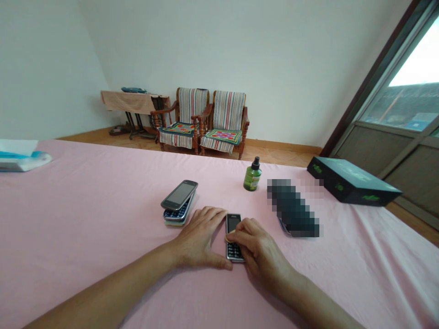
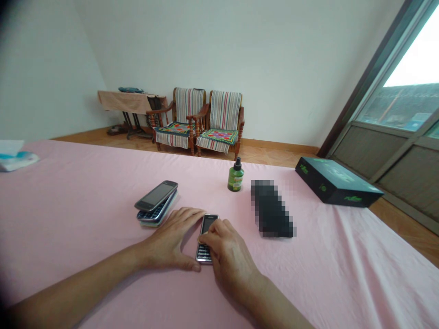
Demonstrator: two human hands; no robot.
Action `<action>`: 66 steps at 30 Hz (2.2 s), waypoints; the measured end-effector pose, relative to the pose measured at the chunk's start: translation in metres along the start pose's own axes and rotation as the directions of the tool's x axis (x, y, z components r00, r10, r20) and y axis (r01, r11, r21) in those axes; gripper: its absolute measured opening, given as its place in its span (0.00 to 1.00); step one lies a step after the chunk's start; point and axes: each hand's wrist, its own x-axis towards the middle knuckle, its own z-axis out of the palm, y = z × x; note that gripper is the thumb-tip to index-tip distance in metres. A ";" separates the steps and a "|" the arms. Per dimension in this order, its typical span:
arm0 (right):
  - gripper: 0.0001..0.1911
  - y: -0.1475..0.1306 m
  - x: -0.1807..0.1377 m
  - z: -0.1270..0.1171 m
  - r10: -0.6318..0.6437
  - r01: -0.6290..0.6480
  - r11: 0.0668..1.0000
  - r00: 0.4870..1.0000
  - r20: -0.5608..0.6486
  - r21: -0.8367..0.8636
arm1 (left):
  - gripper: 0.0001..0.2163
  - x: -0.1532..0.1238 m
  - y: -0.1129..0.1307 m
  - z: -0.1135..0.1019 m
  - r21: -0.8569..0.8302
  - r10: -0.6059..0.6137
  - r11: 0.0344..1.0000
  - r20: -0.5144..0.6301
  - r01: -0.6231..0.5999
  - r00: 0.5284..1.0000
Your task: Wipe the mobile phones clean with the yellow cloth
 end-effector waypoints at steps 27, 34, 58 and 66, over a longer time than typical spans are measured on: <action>0.14 0.008 -0.011 -0.011 0.112 -0.082 0.975 0.985 -0.135 0.208 | 0.46 0.000 -0.002 0.000 -0.004 0.022 1.000 -0.004 -0.022 1.000; 0.14 0.013 -0.014 -0.007 0.112 -0.098 0.977 0.992 -0.064 0.191 | 0.46 0.000 0.000 -0.001 0.014 0.003 1.000 0.015 -0.004 1.000; 0.13 -0.002 -0.022 -0.024 -0.047 0.032 0.997 0.981 0.191 0.077 | 0.45 -0.001 -0.002 -0.003 -0.032 0.018 0.999 0.021 -0.017 1.000; 0.12 -0.018 -0.013 -0.002 -0.103 0.110 0.993 0.982 0.158 -0.036 | 0.45 0.001 -0.003 -0.001 -0.060 0.034 0.998 -0.014 -0.034 0.999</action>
